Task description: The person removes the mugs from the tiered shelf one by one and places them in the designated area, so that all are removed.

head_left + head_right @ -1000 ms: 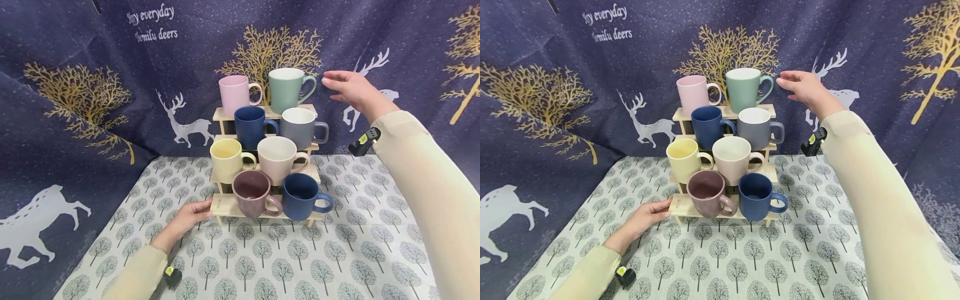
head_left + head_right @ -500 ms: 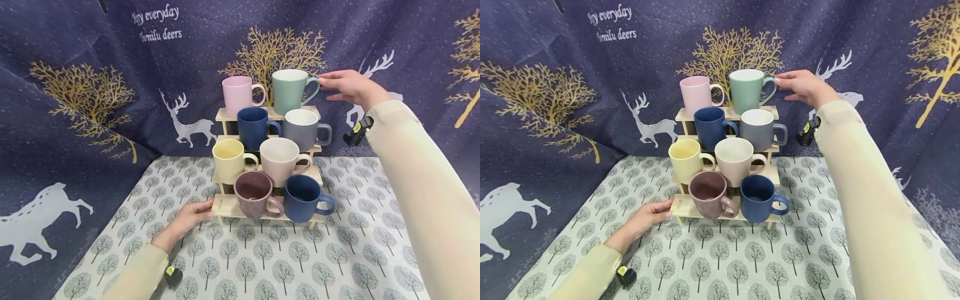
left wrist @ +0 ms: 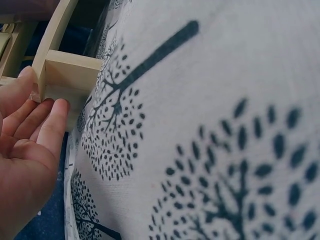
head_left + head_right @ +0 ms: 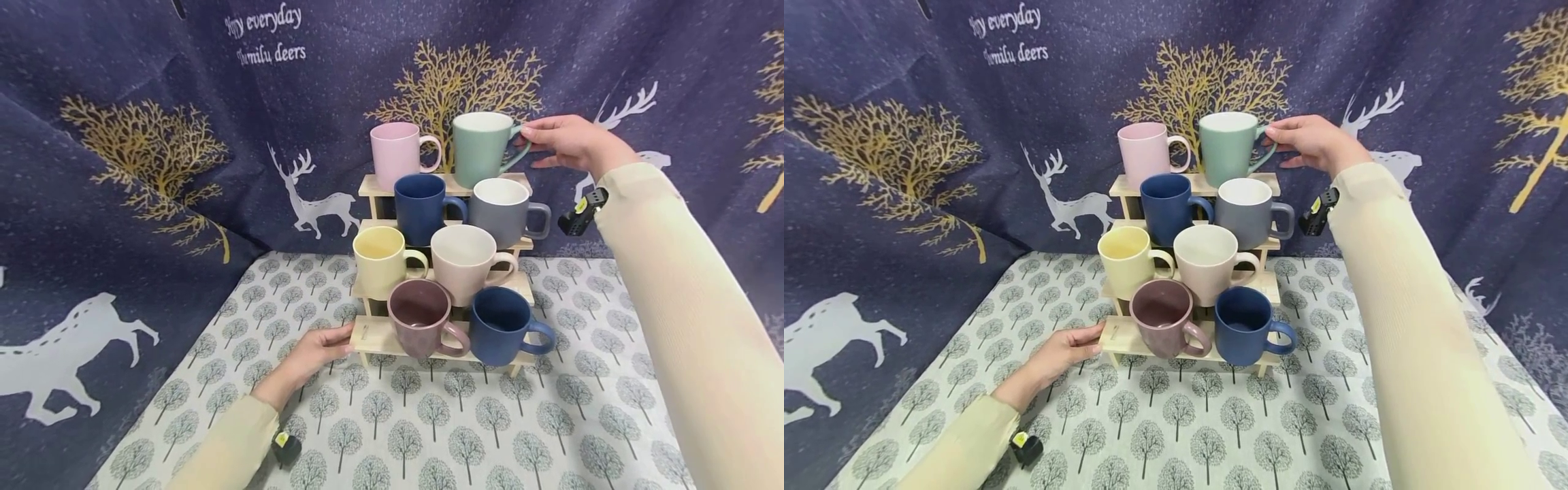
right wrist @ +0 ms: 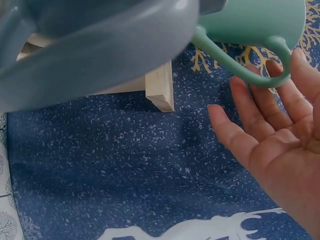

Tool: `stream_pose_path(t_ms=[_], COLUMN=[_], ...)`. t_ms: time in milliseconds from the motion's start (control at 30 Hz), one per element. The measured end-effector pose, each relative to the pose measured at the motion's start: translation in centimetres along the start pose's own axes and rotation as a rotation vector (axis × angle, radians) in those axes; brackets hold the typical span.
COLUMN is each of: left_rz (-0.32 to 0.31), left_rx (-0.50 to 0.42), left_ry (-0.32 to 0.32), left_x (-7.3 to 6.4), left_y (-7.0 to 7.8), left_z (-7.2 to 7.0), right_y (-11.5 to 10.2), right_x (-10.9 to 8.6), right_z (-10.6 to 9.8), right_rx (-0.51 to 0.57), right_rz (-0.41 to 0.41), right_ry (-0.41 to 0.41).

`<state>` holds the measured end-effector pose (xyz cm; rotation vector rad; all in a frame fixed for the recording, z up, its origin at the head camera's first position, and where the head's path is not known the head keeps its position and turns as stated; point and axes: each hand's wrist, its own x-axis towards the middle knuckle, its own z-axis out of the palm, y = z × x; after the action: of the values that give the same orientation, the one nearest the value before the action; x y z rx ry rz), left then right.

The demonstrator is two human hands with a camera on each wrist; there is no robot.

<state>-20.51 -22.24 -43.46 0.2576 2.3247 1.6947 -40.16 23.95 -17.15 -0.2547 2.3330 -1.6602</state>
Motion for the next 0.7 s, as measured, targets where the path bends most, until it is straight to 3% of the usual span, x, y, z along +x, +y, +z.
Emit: stream_pose_path(t_ms=[333,700], left_rz=[-0.023,-0.024], left_rx=[0.003,0.0], left_ry=[0.003,-0.002], left_x=[-0.1,-0.2], left_y=[0.0,0.1], left_z=[0.0,-0.2], right_y=[-0.1,-0.7], right_x=[0.1,0.0], right_z=[1.0,1.6], right_rx=[0.072,0.146], right_rz=[-0.06,-0.035], right_ry=[-0.005,-0.001])
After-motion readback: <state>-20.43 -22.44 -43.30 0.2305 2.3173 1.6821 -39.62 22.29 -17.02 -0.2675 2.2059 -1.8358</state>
